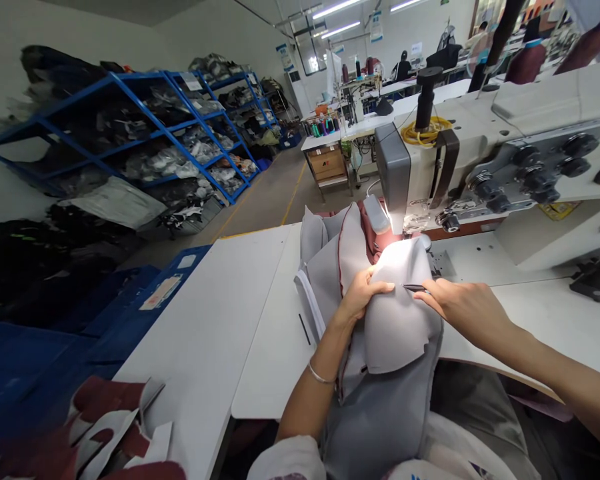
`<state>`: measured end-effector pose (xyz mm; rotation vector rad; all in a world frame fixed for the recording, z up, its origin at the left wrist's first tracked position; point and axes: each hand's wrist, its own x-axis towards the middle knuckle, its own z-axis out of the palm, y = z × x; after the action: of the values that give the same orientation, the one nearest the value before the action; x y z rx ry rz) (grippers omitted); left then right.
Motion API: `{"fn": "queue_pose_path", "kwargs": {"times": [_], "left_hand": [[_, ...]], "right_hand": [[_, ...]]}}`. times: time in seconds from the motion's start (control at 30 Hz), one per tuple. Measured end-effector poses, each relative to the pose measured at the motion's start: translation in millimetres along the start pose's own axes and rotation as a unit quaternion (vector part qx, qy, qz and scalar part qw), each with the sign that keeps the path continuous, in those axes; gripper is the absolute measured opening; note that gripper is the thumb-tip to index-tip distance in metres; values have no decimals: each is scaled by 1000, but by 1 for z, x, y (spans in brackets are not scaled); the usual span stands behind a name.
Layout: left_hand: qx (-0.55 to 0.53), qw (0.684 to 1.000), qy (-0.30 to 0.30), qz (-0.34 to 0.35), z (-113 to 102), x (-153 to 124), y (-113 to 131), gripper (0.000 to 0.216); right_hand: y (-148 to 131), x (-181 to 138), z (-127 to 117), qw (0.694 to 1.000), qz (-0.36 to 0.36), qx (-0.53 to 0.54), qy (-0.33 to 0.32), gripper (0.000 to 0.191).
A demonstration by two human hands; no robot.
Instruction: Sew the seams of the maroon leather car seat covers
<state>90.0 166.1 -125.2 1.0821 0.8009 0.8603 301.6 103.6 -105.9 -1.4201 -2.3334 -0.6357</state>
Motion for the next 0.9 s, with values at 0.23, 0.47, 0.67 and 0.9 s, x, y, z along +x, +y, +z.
{"fn": "queue_pose_path", "kwargs": {"times": [0.23, 0.47, 0.67, 0.9], "left_hand": [[13, 1000, -6, 5, 0, 0, -1, 40], [175, 983, -14, 50, -15, 2, 7, 38], [587, 801, 56, 102, -51, 18, 37, 34], [649, 758, 69, 24, -90, 23, 49, 45]], "right_hand": [[4, -2, -2, 997, 36, 27, -68, 52], [50, -74, 26, 965, 238, 5, -112, 45], [108, -170, 78, 945, 302, -57, -111, 39], [-15, -177, 59, 817, 284, 448, -226, 55]]}}
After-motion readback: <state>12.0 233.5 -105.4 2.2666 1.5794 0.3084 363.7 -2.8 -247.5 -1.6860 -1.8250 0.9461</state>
